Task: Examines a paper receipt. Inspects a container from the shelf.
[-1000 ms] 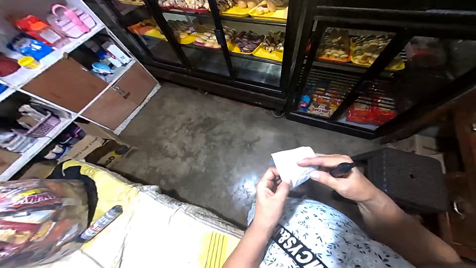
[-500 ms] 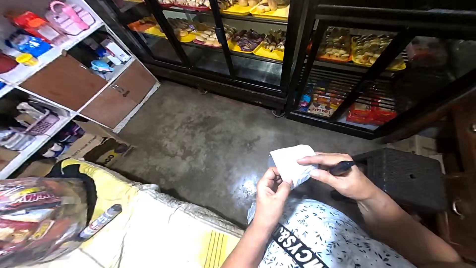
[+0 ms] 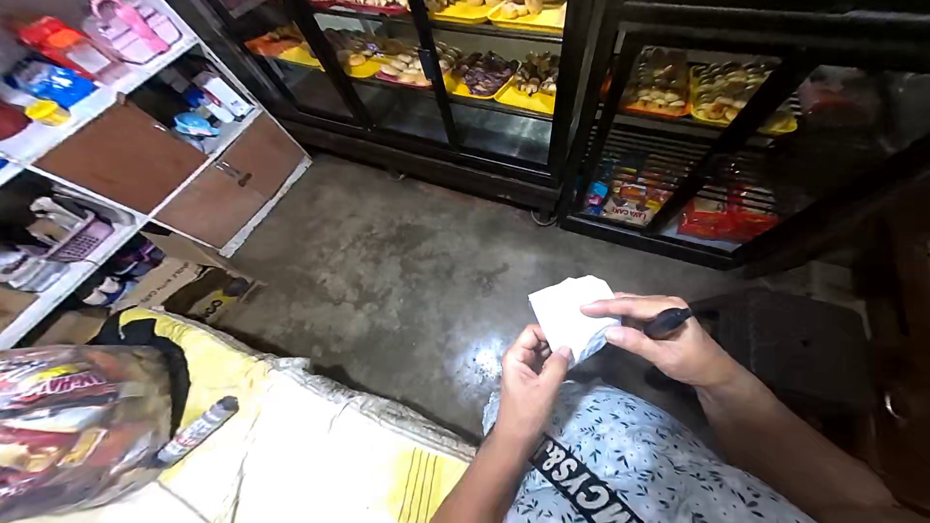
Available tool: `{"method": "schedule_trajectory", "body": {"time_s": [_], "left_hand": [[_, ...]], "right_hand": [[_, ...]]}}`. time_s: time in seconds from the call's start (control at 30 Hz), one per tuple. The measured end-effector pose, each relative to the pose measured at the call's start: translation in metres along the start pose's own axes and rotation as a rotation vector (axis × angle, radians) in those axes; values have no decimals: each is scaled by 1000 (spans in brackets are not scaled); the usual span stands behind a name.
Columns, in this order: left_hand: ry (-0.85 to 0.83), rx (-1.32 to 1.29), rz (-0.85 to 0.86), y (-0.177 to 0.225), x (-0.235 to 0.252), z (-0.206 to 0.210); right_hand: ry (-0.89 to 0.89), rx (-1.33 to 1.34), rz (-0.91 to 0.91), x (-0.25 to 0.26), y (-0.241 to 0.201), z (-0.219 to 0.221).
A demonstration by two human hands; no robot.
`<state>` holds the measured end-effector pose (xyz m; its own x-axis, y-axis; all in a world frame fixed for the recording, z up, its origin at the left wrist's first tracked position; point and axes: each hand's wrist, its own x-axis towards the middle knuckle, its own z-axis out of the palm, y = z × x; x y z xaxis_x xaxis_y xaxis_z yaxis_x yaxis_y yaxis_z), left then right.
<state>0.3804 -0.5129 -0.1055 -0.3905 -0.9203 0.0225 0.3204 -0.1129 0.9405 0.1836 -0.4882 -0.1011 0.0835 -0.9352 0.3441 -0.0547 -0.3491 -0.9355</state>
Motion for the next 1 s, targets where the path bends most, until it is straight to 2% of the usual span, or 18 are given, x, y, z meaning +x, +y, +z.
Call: {"method": "schedule_trajectory", "body": {"time_s": [1.0], "left_hand": [[4, 12, -55, -4, 9, 1]], "right_hand": [[29, 3, 43, 4, 8, -6]]}}
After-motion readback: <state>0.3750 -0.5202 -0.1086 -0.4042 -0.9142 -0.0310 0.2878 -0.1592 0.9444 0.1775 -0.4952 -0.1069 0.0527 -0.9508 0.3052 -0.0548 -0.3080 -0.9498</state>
